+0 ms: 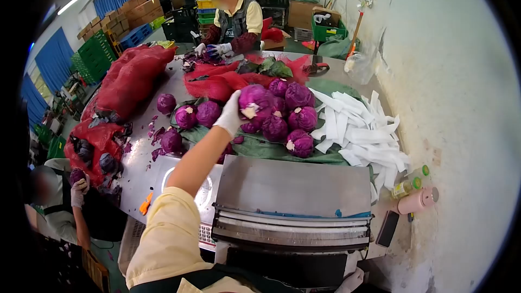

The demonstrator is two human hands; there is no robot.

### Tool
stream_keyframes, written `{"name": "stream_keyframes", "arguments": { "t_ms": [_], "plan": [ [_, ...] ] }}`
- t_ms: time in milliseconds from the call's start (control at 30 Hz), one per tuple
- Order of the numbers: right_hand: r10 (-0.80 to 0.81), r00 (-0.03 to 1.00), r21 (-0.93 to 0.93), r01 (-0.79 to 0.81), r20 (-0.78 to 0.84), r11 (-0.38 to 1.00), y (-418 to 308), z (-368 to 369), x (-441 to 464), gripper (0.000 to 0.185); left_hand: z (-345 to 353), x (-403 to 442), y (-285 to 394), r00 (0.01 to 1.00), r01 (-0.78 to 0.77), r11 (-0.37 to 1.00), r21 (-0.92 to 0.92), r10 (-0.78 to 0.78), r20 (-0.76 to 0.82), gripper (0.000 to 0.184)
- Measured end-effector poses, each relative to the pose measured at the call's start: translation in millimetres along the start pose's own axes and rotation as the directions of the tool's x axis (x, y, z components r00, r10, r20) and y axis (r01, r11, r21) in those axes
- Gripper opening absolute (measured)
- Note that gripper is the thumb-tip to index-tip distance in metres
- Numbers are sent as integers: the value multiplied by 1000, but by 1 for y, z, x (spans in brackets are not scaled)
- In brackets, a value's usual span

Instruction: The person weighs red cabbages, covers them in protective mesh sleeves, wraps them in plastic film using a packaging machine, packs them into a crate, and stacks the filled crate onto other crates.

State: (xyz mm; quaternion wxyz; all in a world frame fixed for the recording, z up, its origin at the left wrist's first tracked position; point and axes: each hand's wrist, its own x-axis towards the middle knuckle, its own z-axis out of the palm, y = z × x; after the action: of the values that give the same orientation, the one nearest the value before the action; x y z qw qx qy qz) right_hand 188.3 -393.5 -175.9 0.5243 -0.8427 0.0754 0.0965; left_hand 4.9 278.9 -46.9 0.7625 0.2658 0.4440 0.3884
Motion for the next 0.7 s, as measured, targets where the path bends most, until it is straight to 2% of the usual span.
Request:
{"name": "stream_keyframes", "arguments": {
  "t_ms": [33,67,100,167,233,300,333,367,400,433,500,567,600,633,667,700],
  "plan": [
    [-30,1000,37,31,-6,999,7,1,5,28,-21,-11,10,995,52,998,-42,-48,84,63],
    [-114,993,-45,114,10,992,16,-1,9,30,-46,-27,15,996,32,999,-36,-29,83,63],
    [-113,994,-41,113,15,993,21,-1,12,30,-63,-63,23,997,13,999,-30,-11,81,64],
    [-211,977,-54,210,-4,976,25,3,13,31,-89,-136,37,980,36,997,61,-24,-198,65],
    [-196,980,-93,197,17,976,28,2,15,34,-179,-125,26,998,39,999,-25,-40,-52,67],
    [-227,974,-26,227,21,974,22,5,12,32,-209,-173,19,977,40,997,-71,-54,-204,70],
    [-172,984,-52,175,44,983,6,4,2,32,-213,-198,15,962,26,999,-45,-37,-272,72],
    [-225,974,-56,227,32,972,15,5,9,33,-217,-217,8,942,17,1000,-17,-21,-335,73],
    [-192,980,-56,196,60,979,23,2,14,33,-241,-213,-2,939,26,999,-18,-31,-341,74],
    [-162,983,-57,167,88,984,18,2,14,32,-236,-226,-6,915,33,999,-25,-40,-401,73],
    [-213,972,-22,216,102,976,31,6,28,31,-261,-217,-23,922,51,998,46,-29,-386,70],
    [-268,951,-25,275,155,961,23,-5,24,24,-275,-206,-38,949,-66,998,4,64,-309,73],
    [-352,914,-46,368,203,929,0,-11,19,20,-290,-204,-39,949,-35,999,36,45,-311,79],
    [-402,887,27,407,225,913,-19,-16,18,18,-292,-208,-39,936,-52,992,116,89,-340,84],
    [-417,889,-51,433,190,900,-33,-21,24,19,-294,-211,-33,910,-53,976,212,134,-391,78],
    [-497,859,-3,501,123,866,-41,-19,38,20,-293,-215,-27,880,-39,951,306,178,-441,72]
  ]
}}
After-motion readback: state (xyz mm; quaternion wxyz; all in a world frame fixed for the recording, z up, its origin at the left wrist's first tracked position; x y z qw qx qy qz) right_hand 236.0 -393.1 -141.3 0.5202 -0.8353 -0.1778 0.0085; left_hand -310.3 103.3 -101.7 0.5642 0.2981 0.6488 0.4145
